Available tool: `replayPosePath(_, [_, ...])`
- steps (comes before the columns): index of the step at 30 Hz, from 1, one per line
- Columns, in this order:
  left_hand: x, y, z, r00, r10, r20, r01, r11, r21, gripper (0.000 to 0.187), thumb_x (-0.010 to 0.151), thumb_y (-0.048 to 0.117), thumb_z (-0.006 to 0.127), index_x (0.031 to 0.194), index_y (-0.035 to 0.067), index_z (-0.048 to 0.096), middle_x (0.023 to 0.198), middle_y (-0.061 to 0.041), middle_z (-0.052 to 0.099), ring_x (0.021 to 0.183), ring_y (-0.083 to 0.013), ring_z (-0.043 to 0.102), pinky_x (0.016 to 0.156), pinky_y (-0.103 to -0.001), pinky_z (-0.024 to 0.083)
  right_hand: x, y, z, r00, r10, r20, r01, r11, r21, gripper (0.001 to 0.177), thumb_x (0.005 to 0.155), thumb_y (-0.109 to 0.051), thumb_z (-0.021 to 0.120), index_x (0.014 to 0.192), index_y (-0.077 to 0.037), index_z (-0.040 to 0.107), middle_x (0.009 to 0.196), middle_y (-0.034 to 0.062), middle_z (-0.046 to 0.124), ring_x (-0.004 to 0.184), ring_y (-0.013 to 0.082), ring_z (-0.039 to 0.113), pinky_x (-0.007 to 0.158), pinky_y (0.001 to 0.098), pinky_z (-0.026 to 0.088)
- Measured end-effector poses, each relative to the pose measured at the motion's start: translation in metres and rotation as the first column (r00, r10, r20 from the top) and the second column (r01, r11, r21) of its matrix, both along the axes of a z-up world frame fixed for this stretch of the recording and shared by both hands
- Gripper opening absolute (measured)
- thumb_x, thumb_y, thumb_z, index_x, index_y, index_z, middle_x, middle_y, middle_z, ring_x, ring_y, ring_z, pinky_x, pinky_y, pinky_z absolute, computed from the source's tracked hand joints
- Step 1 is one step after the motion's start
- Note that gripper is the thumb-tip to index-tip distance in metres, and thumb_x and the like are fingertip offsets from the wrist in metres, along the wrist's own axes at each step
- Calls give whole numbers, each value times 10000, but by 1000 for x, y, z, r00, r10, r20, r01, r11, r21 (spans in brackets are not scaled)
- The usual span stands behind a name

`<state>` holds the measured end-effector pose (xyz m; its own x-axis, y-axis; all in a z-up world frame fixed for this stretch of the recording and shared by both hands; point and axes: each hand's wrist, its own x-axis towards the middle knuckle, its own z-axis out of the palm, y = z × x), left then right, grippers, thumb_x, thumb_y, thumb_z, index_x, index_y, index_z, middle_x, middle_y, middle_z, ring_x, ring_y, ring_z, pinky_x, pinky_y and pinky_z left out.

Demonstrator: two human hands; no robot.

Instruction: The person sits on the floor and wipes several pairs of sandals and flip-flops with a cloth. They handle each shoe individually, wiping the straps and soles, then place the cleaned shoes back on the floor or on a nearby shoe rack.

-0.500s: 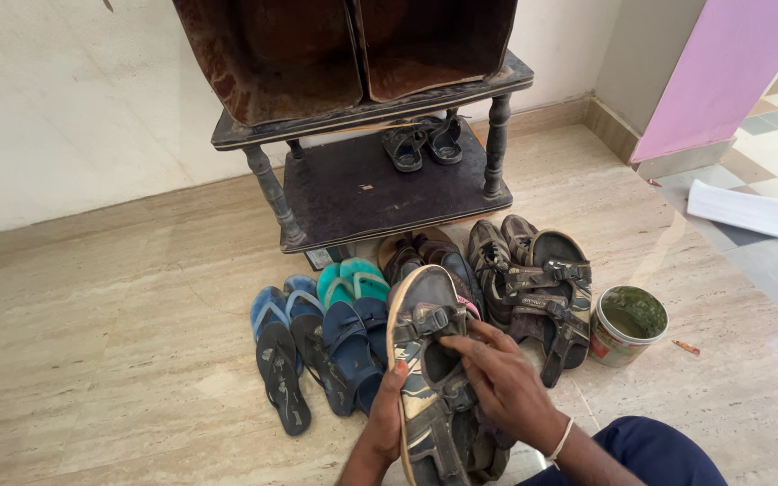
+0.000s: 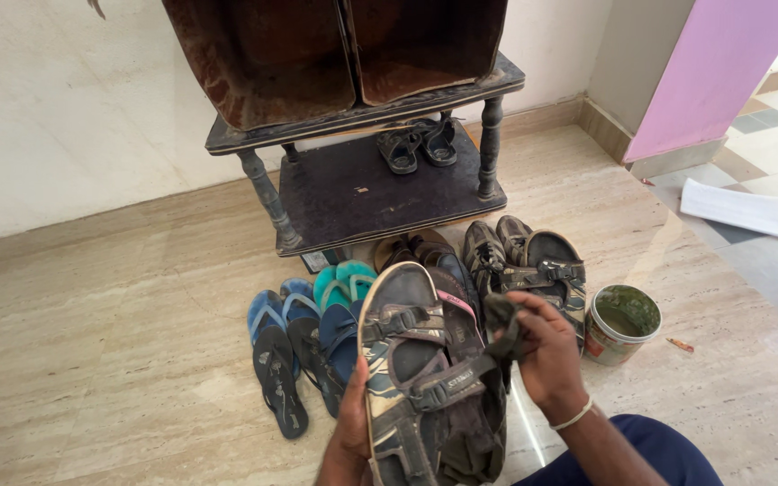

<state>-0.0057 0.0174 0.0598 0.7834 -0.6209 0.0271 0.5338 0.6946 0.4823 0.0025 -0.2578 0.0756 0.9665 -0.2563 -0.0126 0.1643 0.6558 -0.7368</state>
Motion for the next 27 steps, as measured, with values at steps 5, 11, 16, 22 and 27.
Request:
replayPosePath(5, [5, 18, -1, 983, 30, 182, 4, 982, -186, 757, 1054, 590, 438, 1477, -37, 434, 1368, -284, 605, 1201, -374, 657, 1006, -511, 559, -1, -29, 15, 992, -120, -28, 123, 985, 118, 277, 984, -83, 456, 1188, -58, 642, 948, 102, 716, 684, 158, 598, 663, 291, 511])
replayPosePath(11, [13, 33, -23, 979, 179, 93, -161, 971, -175, 797, 971, 613, 483, 1444, -28, 443, 1336, -263, 617, 1162, -364, 677, 962, -493, 582, -8, -49, 15, 993, -14, 119, 6, 998, 69, 287, 1089, -229, 480, 1166, -48, 689, 798, 33, 620, 608, 88, 516, 516, 222, 403])
replayPosePath(16, [8, 23, -20, 967, 242, 80, -218, 949, -226, 730, 1035, 553, 493, 1461, -37, 455, 1338, -257, 627, 1154, -360, 679, 959, -488, 583, -14, 1, -5, 992, 56, -111, -100, 888, -450, 409, 1023, -360, 519, 865, -27, 696, 663, 36, 624, 534, 126, 540, 431, 266, 397])
replayPosePath(22, [-22, 10, 20, 917, 382, 114, -355, 913, -202, 646, 1067, 497, 472, 1436, -33, 497, 1294, -245, 653, 1113, -343, 691, 938, -478, 588, -78, 59, -25, 928, 371, 32, -230, 640, -734, 519, 992, -481, 567, 1176, -9, 680, 1045, 54, 735, 980, 114, 635, 878, 280, 531])
replayPosePath(27, [-66, -2, 49, 854, 518, 45, -508, 850, -141, 567, 1052, 425, 445, 1392, -20, 537, 1234, -213, 681, 1048, -293, 715, 908, -427, 607, -139, 63, -3, 843, 537, -18, -404, 612, -679, 729, 891, -543, 665, 1365, -3, 544, 1237, 76, 670, 1129, 159, 622, 958, 317, 508])
